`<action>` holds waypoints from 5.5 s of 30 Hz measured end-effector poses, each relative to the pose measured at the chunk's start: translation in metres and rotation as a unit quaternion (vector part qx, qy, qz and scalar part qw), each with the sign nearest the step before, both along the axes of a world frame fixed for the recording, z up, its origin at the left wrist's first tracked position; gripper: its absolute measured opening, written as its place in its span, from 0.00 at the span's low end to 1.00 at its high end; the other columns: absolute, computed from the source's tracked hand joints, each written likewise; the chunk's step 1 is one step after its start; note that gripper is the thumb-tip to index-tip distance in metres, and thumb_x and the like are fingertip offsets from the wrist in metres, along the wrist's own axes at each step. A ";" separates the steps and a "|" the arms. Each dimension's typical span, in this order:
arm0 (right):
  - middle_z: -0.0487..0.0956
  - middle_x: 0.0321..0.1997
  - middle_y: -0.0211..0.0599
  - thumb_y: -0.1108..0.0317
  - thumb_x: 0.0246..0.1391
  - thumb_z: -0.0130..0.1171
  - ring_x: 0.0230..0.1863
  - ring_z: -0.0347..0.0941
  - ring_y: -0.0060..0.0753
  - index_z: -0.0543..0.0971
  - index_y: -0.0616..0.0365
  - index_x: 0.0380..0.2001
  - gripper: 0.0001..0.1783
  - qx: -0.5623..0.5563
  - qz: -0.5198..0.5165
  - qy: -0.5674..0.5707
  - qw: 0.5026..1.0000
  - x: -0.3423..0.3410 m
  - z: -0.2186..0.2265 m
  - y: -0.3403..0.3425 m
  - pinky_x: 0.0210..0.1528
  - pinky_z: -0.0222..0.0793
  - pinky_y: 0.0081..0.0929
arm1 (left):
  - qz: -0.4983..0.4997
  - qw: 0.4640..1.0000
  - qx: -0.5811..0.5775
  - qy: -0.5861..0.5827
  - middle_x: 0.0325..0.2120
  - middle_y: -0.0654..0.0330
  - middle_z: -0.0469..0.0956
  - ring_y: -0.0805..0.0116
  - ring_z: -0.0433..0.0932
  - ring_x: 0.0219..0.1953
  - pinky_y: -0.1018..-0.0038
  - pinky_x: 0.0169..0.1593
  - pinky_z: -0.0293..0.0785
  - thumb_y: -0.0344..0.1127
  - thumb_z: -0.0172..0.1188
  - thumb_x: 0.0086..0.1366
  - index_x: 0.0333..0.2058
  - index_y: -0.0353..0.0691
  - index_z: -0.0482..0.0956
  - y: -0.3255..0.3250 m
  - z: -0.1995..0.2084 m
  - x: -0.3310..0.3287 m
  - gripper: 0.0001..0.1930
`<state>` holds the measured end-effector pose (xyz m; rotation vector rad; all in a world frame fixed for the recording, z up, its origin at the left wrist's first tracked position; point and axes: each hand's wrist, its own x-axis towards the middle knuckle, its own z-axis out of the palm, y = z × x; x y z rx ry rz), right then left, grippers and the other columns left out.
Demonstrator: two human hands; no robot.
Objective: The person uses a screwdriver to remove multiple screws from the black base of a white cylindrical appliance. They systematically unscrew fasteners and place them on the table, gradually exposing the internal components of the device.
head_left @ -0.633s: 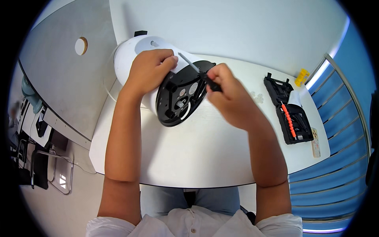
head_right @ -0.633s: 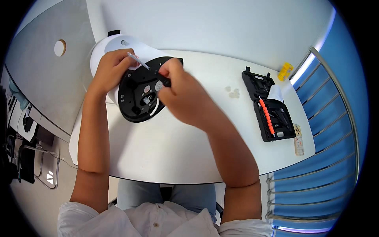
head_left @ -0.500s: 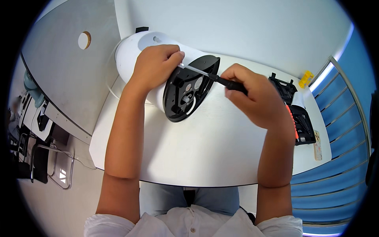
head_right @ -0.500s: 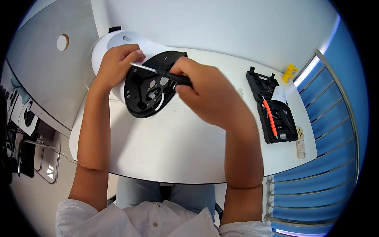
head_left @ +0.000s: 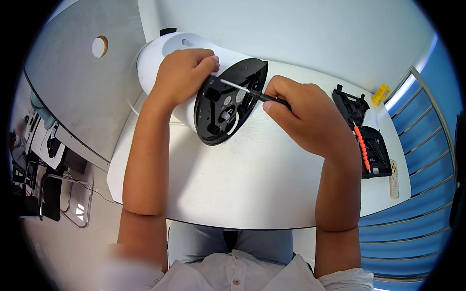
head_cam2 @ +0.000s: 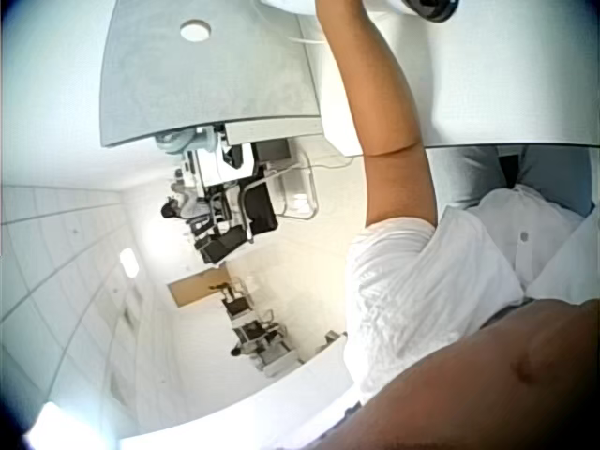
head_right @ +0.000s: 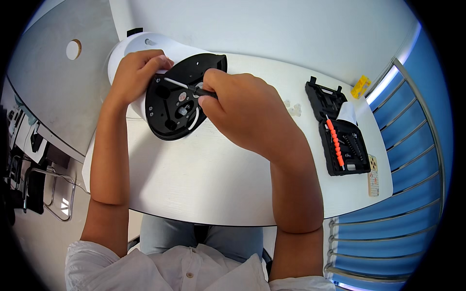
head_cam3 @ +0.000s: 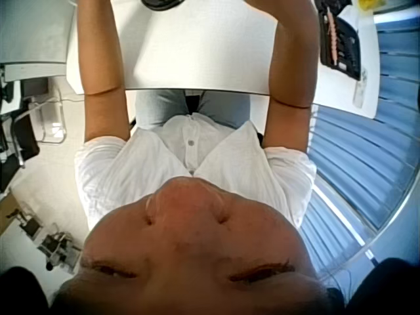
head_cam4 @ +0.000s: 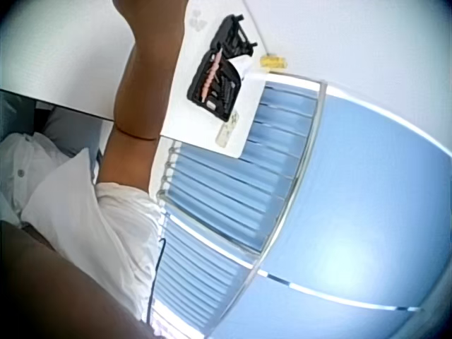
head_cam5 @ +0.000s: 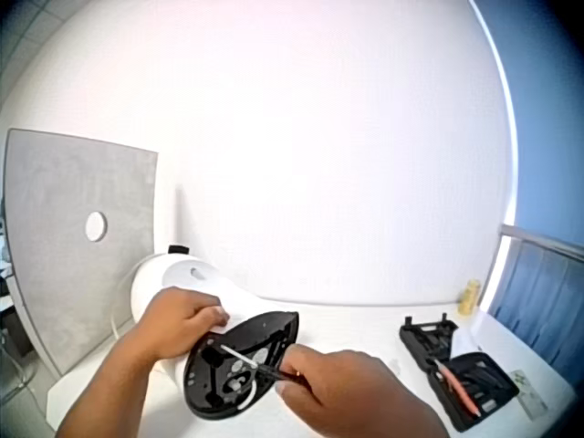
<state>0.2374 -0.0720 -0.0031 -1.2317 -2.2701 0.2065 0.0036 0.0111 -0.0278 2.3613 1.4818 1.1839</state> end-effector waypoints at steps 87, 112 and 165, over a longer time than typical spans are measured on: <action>0.71 0.31 0.39 0.74 0.47 0.63 0.27 0.75 0.43 0.69 0.59 0.30 0.12 0.164 -0.012 0.068 0.984 -0.031 -0.024 0.000 0.28 0.72 0.35 | 0.013 1.000 -0.014 0.024 0.29 0.53 0.82 0.60 0.79 0.32 0.72 0.40 0.71 0.43 0.45 0.62 0.27 0.32 0.78 -0.006 0.006 0.005 0.19; 0.71 0.28 0.37 0.72 0.50 0.60 0.34 0.73 0.37 0.70 0.59 0.27 0.07 0.207 -0.062 0.037 0.976 -0.041 -0.030 -0.005 0.28 0.73 0.30 | 0.017 1.000 -0.012 0.010 0.27 0.54 0.82 0.62 0.79 0.31 0.73 0.40 0.70 0.43 0.46 0.61 0.26 0.32 0.78 -0.004 0.003 0.005 0.19; 0.71 0.22 0.31 0.68 0.44 0.68 0.24 0.72 0.38 0.70 0.56 0.26 0.15 0.230 -0.047 0.053 0.971 -0.027 -0.036 0.018 0.24 0.69 0.29 | 0.039 0.999 -0.004 0.016 0.26 0.54 0.81 0.59 0.77 0.30 0.70 0.38 0.69 0.44 0.44 0.63 0.28 0.34 0.79 -0.007 0.003 0.015 0.20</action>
